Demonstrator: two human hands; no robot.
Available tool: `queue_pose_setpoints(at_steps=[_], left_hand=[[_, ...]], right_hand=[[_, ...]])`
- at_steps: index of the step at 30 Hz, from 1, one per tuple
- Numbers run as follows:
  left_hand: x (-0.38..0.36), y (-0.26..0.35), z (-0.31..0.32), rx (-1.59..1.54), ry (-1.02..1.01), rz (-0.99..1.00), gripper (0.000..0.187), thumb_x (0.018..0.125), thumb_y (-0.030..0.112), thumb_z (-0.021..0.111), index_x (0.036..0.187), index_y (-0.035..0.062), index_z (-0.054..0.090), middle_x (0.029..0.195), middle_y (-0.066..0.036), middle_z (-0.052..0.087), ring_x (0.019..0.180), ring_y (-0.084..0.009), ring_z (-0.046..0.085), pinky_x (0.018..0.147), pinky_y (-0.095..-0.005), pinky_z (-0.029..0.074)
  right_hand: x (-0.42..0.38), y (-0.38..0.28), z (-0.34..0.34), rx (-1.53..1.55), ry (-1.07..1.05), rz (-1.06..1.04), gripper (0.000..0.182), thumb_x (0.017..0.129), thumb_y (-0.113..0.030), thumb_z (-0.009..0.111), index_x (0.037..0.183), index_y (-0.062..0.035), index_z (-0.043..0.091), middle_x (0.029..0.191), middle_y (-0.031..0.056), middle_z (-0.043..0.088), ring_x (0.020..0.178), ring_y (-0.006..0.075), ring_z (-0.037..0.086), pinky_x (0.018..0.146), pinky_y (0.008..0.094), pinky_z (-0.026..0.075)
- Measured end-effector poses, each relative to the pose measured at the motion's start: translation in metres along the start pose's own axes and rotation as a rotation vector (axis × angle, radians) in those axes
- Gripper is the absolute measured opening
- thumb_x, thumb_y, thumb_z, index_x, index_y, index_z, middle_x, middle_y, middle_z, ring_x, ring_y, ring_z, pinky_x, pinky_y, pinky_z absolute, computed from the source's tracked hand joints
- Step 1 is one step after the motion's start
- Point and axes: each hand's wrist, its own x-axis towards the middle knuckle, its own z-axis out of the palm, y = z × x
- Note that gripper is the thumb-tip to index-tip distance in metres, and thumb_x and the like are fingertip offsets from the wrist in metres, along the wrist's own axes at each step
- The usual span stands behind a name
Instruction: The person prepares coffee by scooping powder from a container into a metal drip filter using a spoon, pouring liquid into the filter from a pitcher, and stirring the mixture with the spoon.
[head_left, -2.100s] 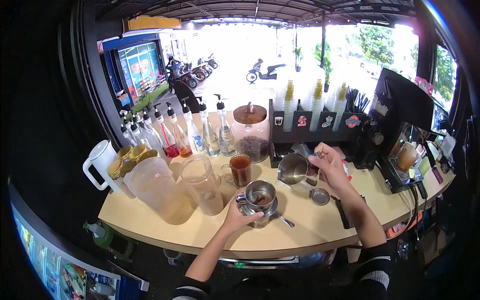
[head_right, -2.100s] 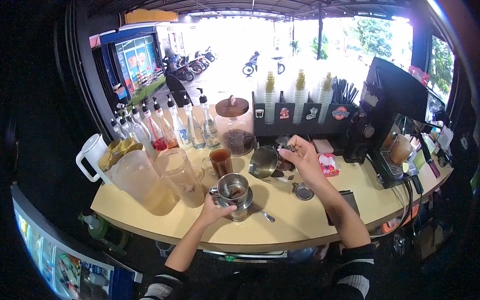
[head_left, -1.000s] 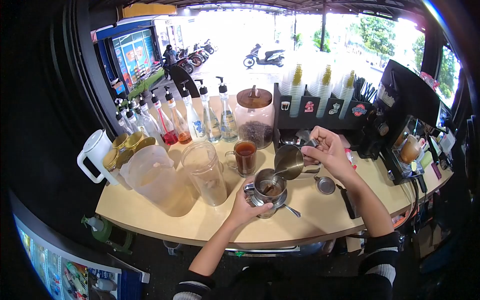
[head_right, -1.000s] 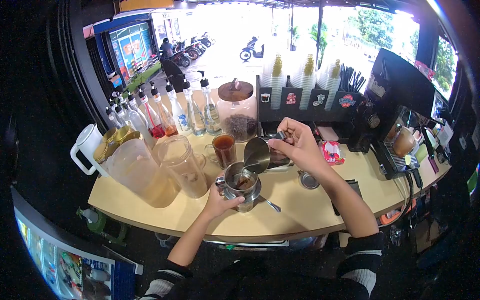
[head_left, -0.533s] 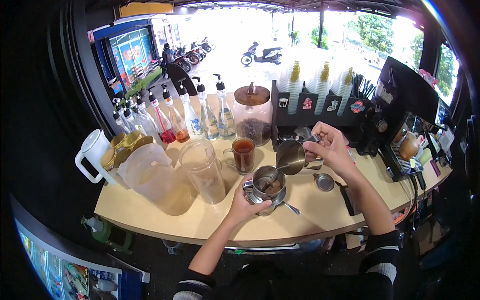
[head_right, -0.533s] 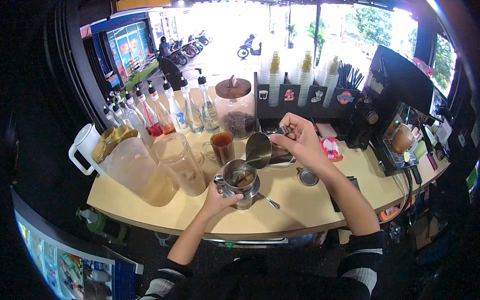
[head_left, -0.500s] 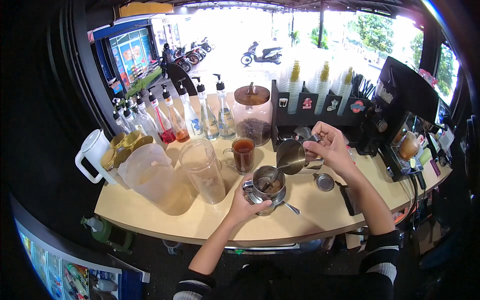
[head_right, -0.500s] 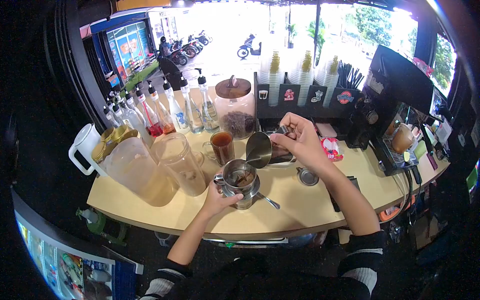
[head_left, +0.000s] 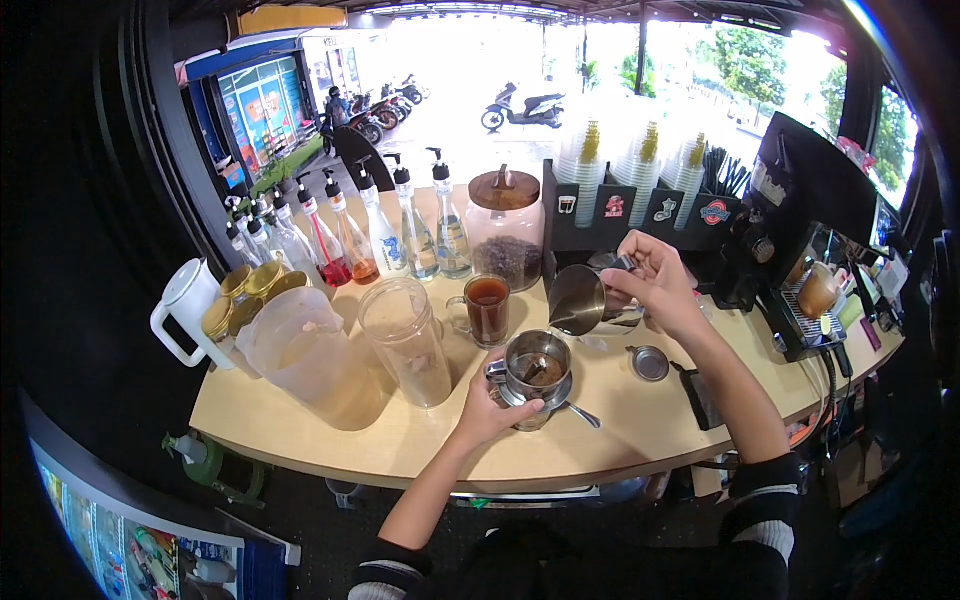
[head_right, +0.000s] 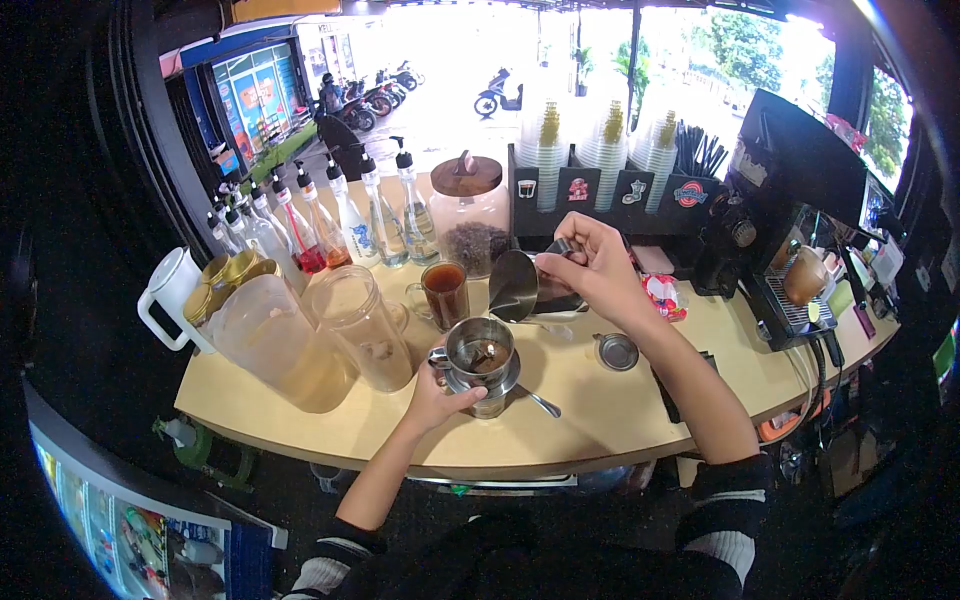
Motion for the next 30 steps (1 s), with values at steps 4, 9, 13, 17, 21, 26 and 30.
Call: queue_pose_setpoints(at_steps=[4, 9, 13, 17, 21, 26, 30], left_hand=[[-0.001, 0.001, 0.000, 0.003, 0.006, -0.002, 0.080, 0.066, 0.011, 0.084, 0.132, 0.0022, 0.039, 0.124, -0.011, 0.054, 0.116, -0.0187, 0.052, 0.103, -0.0349, 0.040], [0.000, -0.003, 0.000, -0.026, 0.003, -0.013, 0.082, 0.065, 0.010, 0.084, 0.133, 0.0026, 0.038, 0.125, -0.011, 0.053, 0.116, -0.0189, 0.052, 0.102, -0.0351, 0.040], [-0.001, -0.004, -0.001, -0.013, 0.006, 0.000, 0.082, 0.065, 0.010, 0.084, 0.133, 0.0026, 0.038, 0.125, -0.011, 0.053, 0.116, -0.0190, 0.052, 0.102, -0.0354, 0.040], [0.000, -0.002, -0.001, -0.010, 0.002, -0.015, 0.083, 0.066, 0.011, 0.084, 0.133, 0.0027, 0.038, 0.125, -0.011, 0.053, 0.117, -0.0194, 0.052, 0.102, -0.0354, 0.040], [0.000, -0.002, -0.002, 0.010, -0.008, -0.006, 0.082, 0.066, 0.011, 0.084, 0.134, 0.0031, 0.038, 0.126, -0.012, 0.053, 0.118, -0.0197, 0.052, 0.103, -0.0356, 0.040], [0.000, -0.003, -0.001, 0.001, -0.003, -0.011, 0.083, 0.066, 0.011, 0.084, 0.134, 0.0033, 0.038, 0.126, -0.012, 0.052, 0.118, -0.0196, 0.051, 0.104, -0.0359, 0.039], [0.000, -0.004, 0.000, -0.011, 0.001, 0.001, 0.083, 0.065, 0.010, 0.084, 0.134, 0.0028, 0.038, 0.127, -0.011, 0.052, 0.119, -0.0196, 0.051, 0.104, -0.0361, 0.039]], right_hand=[[0.001, -0.012, 0.006, 0.044, 0.009, 0.026, 0.022, 0.082, 0.004, 0.066, 0.082, -0.0050, 0.045, 0.076, -0.0015, 0.053, 0.065, 0.0008, 0.051, 0.056, 0.0163, 0.043], [0.001, -0.022, 0.008, 0.064, 0.027, -0.002, 0.023, 0.082, 0.004, 0.065, 0.081, -0.0052, 0.044, 0.076, -0.0030, 0.046, 0.064, 0.0008, 0.048, 0.055, 0.0179, 0.041], [0.002, -0.021, 0.002, 0.027, 0.029, -0.013, 0.023, 0.082, 0.005, 0.064, 0.081, -0.0057, 0.043, 0.075, -0.0035, 0.043, 0.063, 0.0015, 0.047, 0.054, 0.0189, 0.039], [0.000, -0.024, 0.003, 0.081, 0.031, -0.013, 0.024, 0.082, 0.005, 0.064, 0.080, -0.0062, 0.043, 0.075, -0.0037, 0.042, 0.063, 0.0017, 0.047, 0.054, 0.0189, 0.039], [-0.002, -0.029, 0.006, 0.081, 0.051, -0.017, 0.024, 0.082, 0.005, 0.064, 0.081, -0.0062, 0.044, 0.075, -0.0040, 0.042, 0.063, 0.0012, 0.046, 0.054, 0.0185, 0.039], [-0.003, -0.034, 0.008, 0.072, 0.044, -0.010, 0.023, 0.082, 0.005, 0.065, 0.081, -0.0057, 0.044, 0.075, -0.0039, 0.041, 0.062, 0.0006, 0.045, 0.054, 0.0180, 0.039], [-0.004, -0.036, 0.010, 0.104, 0.036, -0.028, 0.024, 0.082, 0.005, 0.064, 0.081, -0.0057, 0.043, 0.076, -0.0030, 0.042, 0.061, 0.0011, 0.046, 0.054, 0.0181, 0.039]])
